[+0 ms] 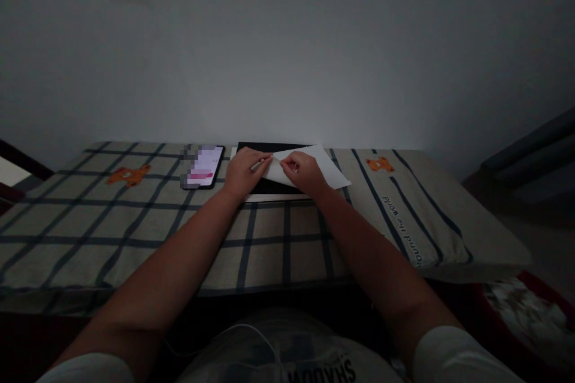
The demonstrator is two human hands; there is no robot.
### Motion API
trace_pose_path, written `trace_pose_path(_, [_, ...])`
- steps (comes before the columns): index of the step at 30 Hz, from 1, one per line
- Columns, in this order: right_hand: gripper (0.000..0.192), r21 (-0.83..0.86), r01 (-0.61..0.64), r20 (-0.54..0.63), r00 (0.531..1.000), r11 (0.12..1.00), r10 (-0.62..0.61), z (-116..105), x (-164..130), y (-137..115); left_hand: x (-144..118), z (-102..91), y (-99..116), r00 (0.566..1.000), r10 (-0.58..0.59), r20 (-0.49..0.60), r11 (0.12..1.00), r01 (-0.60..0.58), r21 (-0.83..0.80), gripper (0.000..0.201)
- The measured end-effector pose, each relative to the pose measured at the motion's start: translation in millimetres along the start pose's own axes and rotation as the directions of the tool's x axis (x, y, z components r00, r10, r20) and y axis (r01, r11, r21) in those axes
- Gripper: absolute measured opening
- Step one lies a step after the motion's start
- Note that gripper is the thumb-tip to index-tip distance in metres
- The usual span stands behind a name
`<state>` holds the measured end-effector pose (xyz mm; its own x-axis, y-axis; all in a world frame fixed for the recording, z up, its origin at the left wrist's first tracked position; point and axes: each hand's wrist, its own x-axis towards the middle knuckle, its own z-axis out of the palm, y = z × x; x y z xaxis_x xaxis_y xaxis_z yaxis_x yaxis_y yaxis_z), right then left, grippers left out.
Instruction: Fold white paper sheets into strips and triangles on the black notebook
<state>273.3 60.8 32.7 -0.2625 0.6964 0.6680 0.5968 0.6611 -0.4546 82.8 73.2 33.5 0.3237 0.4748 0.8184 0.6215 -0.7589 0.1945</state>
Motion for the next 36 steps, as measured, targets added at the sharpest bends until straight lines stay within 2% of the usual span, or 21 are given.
trace_pose_path(8, [0.015, 0.074, -0.030, -0.004, 1.000, 0.997, 0.030, 5.6, -5.2, 2.5, -3.0, 0.9, -1.1, 0.997, -0.062, 0.050, 0.998, 0.063, -0.027, 0.017])
trace_pose_path(15, [0.019, 0.052, -0.089, 0.027, 0.996, 0.995, 0.088, 5.2, -9.2, 1.4, -7.3, 0.8, -3.3, 0.991, -0.116, 0.067, 0.991, 0.120, -0.063, 0.016])
trace_pose_path(21, [0.020, -0.002, -0.051, 0.037, 0.998, 0.999, 0.051, 4.1, -8.2, 1.0, -10.2, 0.0, -7.0, 0.992, -0.105, 0.073, 0.988, 0.112, -0.102, 0.015])
trace_pose_path(27, [0.016, -0.093, 0.065, 0.046, 0.997, 0.994, -0.061, 1.9, -5.7, 2.9, -8.4, -0.1, -6.2, 0.991, -0.109, 0.076, 0.989, 0.116, -0.094, 0.016])
trace_pose_path(36, [0.022, 0.110, -0.013, 0.109, 0.994, 0.994, 0.001, -4.1, -0.1, 2.8, -5.4, 1.3, -5.5, 0.988, -0.047, 0.145, 0.995, 0.059, -0.081, 0.019])
